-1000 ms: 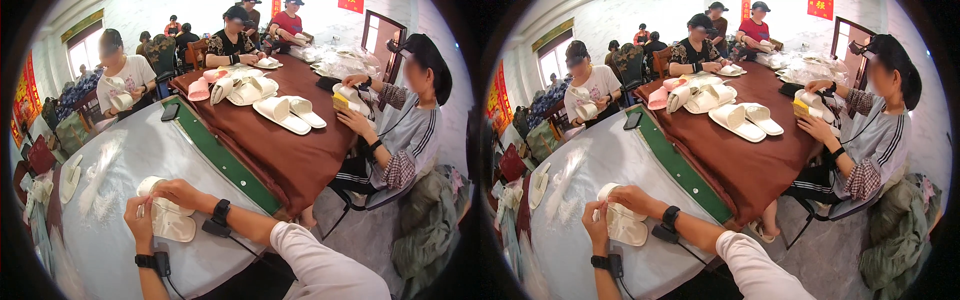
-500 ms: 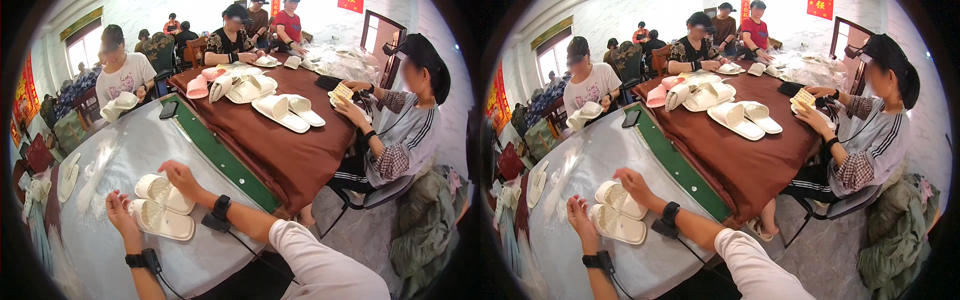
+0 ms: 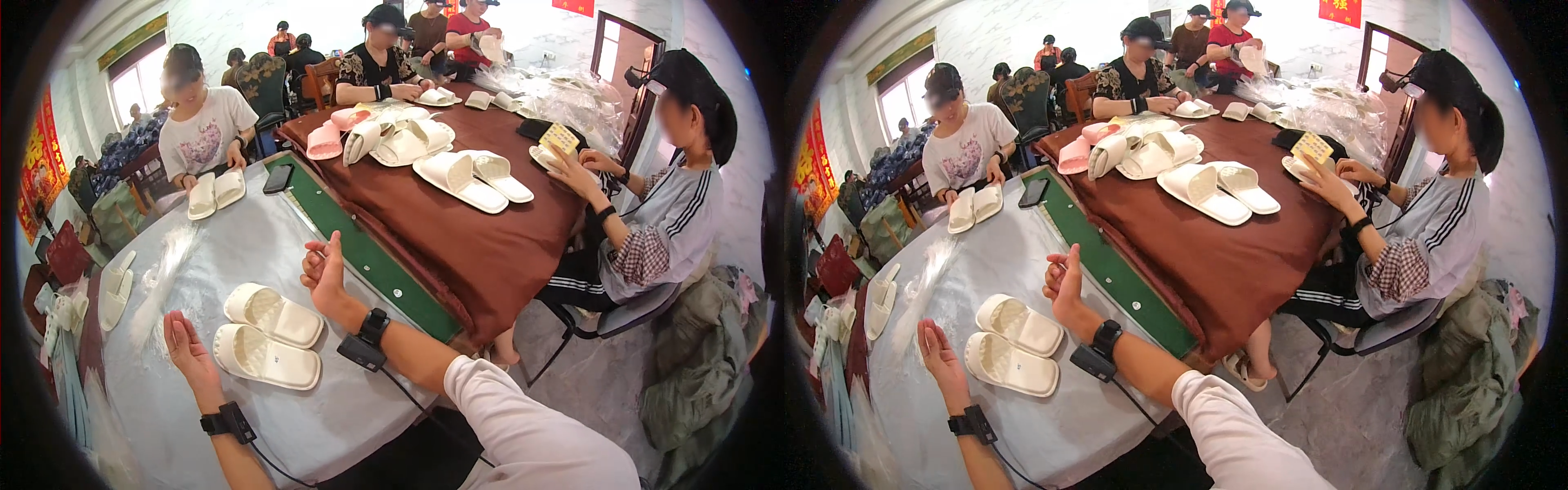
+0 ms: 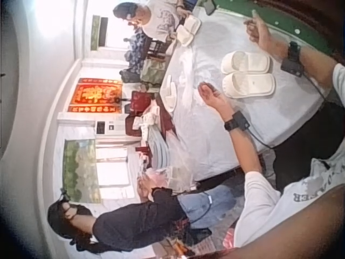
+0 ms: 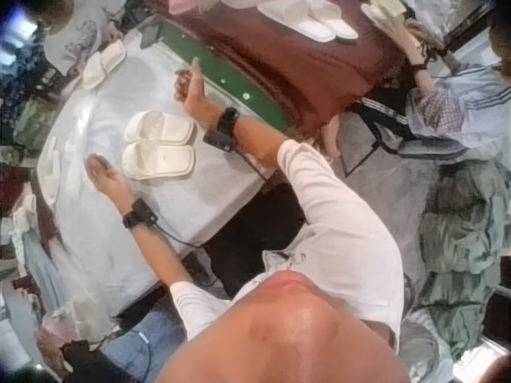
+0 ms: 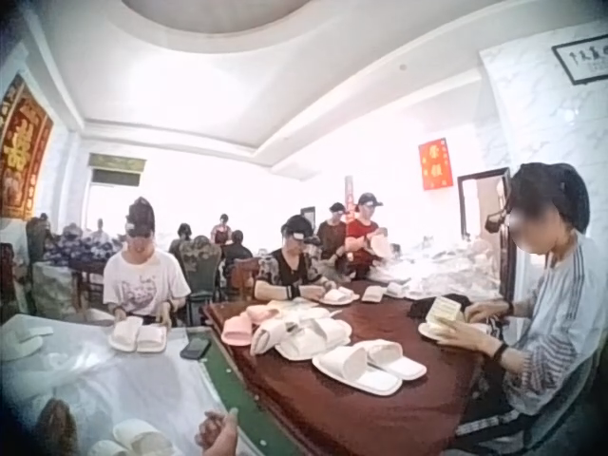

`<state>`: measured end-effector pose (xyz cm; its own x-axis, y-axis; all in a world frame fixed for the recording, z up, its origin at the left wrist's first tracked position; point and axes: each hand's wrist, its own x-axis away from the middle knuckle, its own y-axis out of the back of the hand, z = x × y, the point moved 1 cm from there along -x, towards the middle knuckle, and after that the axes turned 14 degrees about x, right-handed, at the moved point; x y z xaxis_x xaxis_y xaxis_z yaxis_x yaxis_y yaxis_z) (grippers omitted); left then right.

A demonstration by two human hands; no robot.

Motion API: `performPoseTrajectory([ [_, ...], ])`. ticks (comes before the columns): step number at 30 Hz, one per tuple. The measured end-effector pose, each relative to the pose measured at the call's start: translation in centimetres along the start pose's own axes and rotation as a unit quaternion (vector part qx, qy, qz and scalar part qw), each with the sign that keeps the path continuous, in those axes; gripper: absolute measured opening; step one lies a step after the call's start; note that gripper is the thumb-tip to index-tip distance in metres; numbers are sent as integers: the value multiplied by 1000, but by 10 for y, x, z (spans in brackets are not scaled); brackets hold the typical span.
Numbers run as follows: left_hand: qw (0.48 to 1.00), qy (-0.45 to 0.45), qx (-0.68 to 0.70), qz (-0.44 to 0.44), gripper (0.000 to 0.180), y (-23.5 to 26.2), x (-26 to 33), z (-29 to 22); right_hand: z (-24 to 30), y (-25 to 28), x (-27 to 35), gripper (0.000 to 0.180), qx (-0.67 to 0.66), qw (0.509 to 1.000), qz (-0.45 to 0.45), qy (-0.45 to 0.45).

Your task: Assembling and inspecting white slippers at a production table.

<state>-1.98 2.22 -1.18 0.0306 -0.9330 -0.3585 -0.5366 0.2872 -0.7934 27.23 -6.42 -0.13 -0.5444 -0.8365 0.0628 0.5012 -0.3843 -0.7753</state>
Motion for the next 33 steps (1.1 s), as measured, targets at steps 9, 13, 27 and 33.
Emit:
performPoseTrajectory([
  [9,998,41,32,-36,41,6,0,2,-5,-3,0,51,-14,996,81,20],
  [13,996,56,48,-56,40,-8,6,2,-9,2,-2,55,14,993,112,37],
  [27,982,132,13,132,35,-6,15,-3,-16,-20,14,54,207,959,175,87],
  [33,947,87,-210,228,34,-54,39,-6,-33,-41,55,44,393,843,285,234],
])
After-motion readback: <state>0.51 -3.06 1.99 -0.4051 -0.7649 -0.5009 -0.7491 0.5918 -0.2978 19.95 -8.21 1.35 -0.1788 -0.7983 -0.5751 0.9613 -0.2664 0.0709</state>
